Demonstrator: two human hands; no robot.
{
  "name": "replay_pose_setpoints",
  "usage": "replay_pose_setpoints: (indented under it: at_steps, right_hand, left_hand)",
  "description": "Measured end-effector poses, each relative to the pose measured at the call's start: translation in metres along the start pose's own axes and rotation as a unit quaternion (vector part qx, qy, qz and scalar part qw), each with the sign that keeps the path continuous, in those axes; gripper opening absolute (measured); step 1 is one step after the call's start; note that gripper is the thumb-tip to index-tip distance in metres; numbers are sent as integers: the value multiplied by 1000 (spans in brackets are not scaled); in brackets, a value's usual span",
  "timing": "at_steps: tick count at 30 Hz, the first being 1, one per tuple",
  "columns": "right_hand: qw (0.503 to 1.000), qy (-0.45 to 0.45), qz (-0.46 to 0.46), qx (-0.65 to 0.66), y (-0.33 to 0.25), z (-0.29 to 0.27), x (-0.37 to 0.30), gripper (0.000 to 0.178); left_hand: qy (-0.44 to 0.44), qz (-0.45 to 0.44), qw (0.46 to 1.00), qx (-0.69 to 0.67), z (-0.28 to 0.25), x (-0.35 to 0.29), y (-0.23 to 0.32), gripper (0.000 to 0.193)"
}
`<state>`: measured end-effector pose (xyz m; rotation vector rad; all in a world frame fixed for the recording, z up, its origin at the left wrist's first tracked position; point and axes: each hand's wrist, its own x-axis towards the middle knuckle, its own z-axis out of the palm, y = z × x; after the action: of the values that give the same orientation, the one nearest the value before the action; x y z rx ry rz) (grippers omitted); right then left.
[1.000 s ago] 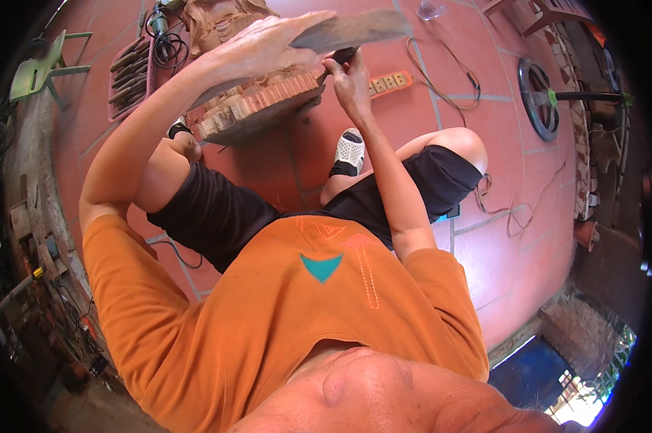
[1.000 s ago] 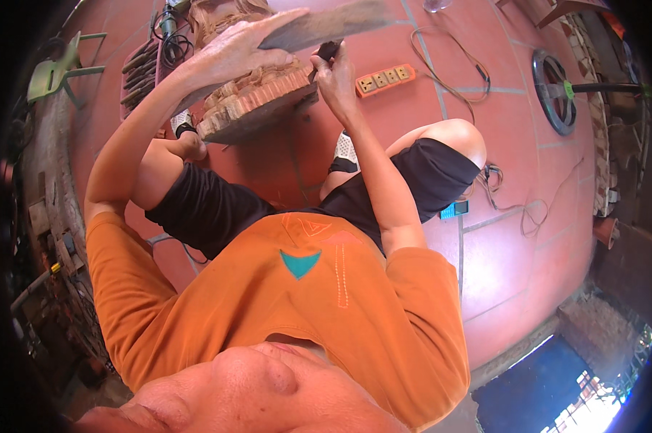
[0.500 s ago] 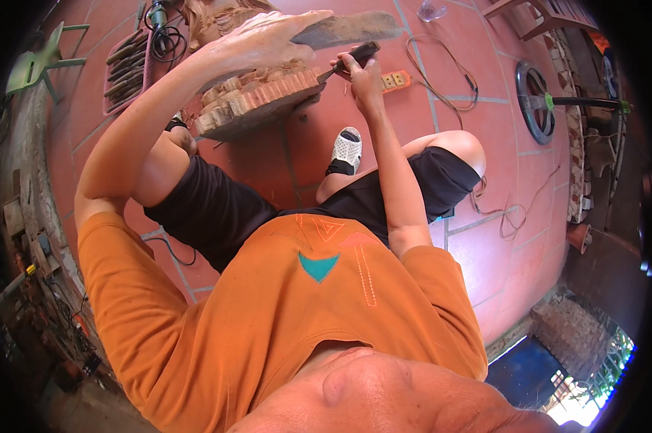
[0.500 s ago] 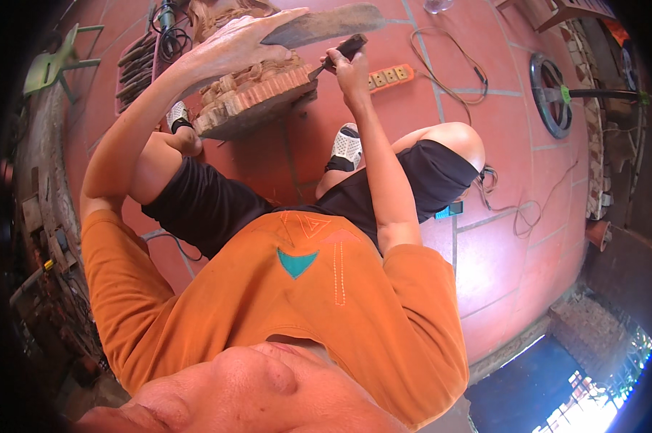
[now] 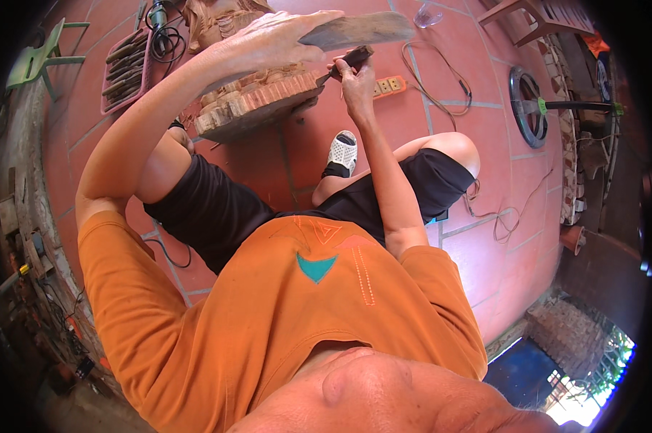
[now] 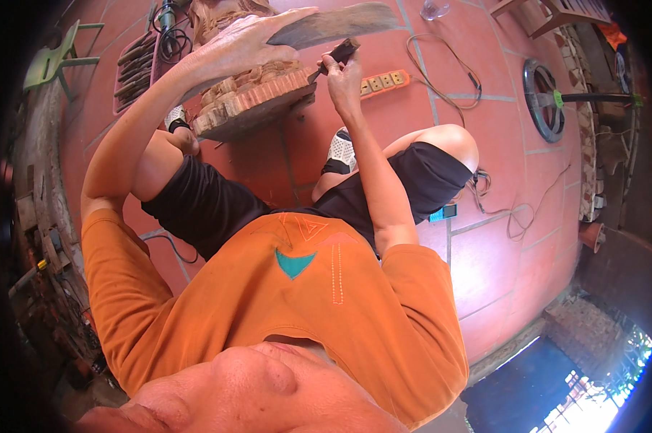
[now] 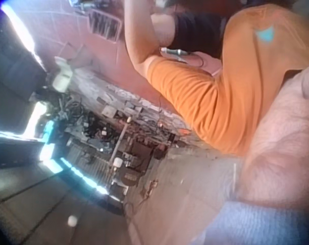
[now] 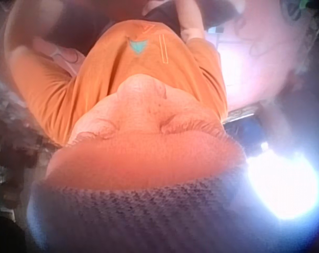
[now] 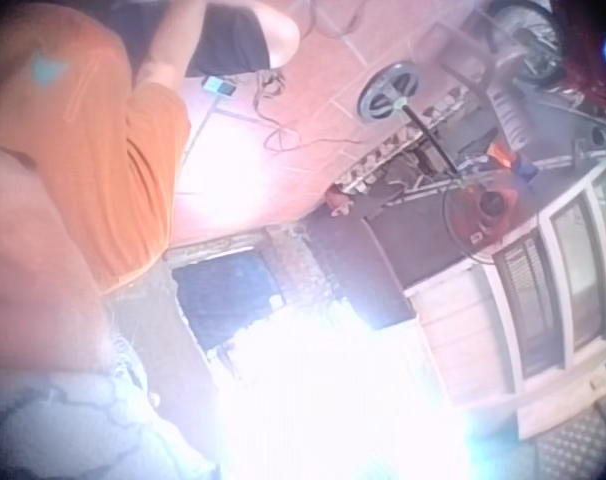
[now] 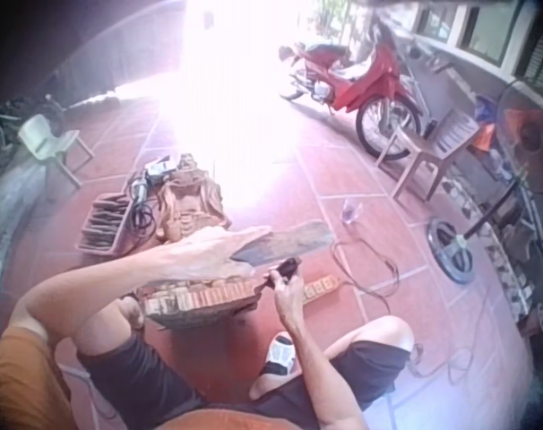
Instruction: The person carves a wooden sculpture using a chisel and mallet, then switches to a rotary power tool to refine details. The person sits on the floor and works on the sculpture placed on a low stand.
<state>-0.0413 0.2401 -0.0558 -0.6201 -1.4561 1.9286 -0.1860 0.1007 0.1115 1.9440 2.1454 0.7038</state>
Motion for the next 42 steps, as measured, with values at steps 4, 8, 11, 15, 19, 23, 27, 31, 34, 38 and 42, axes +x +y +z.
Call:
replay_pose_setpoints:
  at_steps: [4,8,11,15,19,23,27,31,34,38,42]
  right_hand:
    - [996,6,-57,-74,5,-1,-1,21]
    - [986,12,-74,-146,4,6,-2,22]
    - [987,15,-76,-144,5,6,-1,23]
    - [989,7,-90,-117,10,1,2,23]
    - [987,2,-76,-140,6,2,-1,21]
    - [993,2,-66,-100,8,2,1,21]
    - [998,34,45,5,2,-10,12,19]
    - [989,31,113,86,12,-27,15,21]
    - [996,33,66,46,5,-18,8,24]
    - [999,23,22,11,2,-9,6,27]
    - [999,26,-27,-38,-6,-6,8,28]
  left_hand:
    - [-84,-20,994,-61,-29,5,31,79]
    - [-102,-88,991,3,-5,6,23,78]
    - [-90,-58,994,38,2,2,7,78]
    - [-6,-5,999,42,-1,8,9,76]
    - [-69,-81,993,-43,-11,9,20,79]
    - [-125,-69,990,1,1,11,4,79]
    - [-64,-43,997,9,6,9,-9,76]
    - [-16,-35,999,-5,8,6,-18,72]
    - [-69,-40,997,-14,-11,5,-11,76]
    - [-98,-39,994,-20,-20,2,-4,77]
    - [-123,-80,989,-28,-28,2,8,77]
